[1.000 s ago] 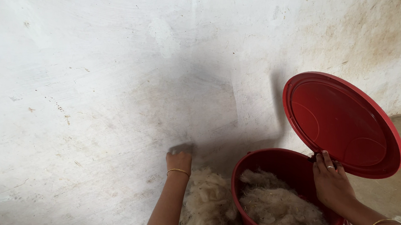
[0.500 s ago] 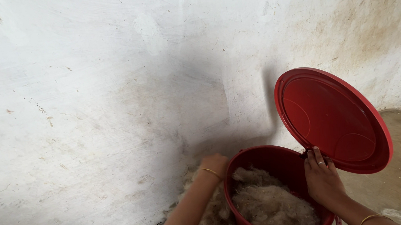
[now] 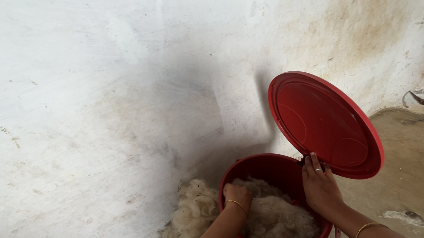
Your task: The person gathers loose cotton fibers from the floor and places them into a red bucket. They repeatedly reach down to pick up cotton and transfer it into the container.
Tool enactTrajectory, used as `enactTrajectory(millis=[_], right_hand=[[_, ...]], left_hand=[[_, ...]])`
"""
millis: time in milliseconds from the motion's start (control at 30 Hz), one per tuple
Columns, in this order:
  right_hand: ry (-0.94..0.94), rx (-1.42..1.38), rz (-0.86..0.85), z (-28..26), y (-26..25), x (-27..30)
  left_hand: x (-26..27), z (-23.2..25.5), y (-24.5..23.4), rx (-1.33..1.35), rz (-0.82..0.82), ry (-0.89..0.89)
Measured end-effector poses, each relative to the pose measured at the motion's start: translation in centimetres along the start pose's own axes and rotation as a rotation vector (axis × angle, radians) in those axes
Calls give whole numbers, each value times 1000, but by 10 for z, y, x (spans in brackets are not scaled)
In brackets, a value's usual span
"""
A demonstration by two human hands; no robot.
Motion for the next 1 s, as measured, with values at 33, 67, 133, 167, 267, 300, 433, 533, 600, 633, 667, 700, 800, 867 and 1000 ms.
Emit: enactTrajectory(millis=[33,67,133,167,267,300,433,533,600,633,667,700,800,867,1000], right_hand=[[3,-5,2,0,0,0],[5,-10,4,0,0,0],[7,-13,10,2,1,0],[7,-12,15,2,1,-1],[2,-2,-7,2,2,-1],[-1,3,-19,1,3,0],[4,-10,0,1,-1,1],[2,5,1,-1,-1,1],[2,19,-4,-2,-1,1],[3,17,-6,-2,0,0],[5,15,-7,-2,0,0],[6,13,-8,-2,1,-1],[22,12,23,-1,2,-3],[8,56,2,-2,4,-3],[-3,105,17,-3,6,-3]], left_hand=[[-4,-3,2,53,45,16],[-6,-7,4,106,89,32],[-8,-11,3,165,161,42],[-9,-14,-2,170,189,35],[-5,-30,-20,264,232,-19],[-3,-38,-27,310,240,-42],[8,-63,-51,249,323,-73],[15,-88,-59,263,418,-117],[20,-105,-61,283,488,-158],[24,-113,-60,286,504,-173],[27,-121,-59,289,521,-188],[31,-129,-58,291,538,-204],[39,-147,-43,289,450,-247],[41,-157,-26,271,374,-257],[46,-162,21,275,313,-218]])
Point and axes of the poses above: each hand's wrist, its own x-axis away from the middle knuckle, its own y-axis out of the palm, z = x × y, the point moved 8 cm from there along -x, towards the middle knuckle, and after that the axes turned 5 degrees about z, right-handed, at the moved point
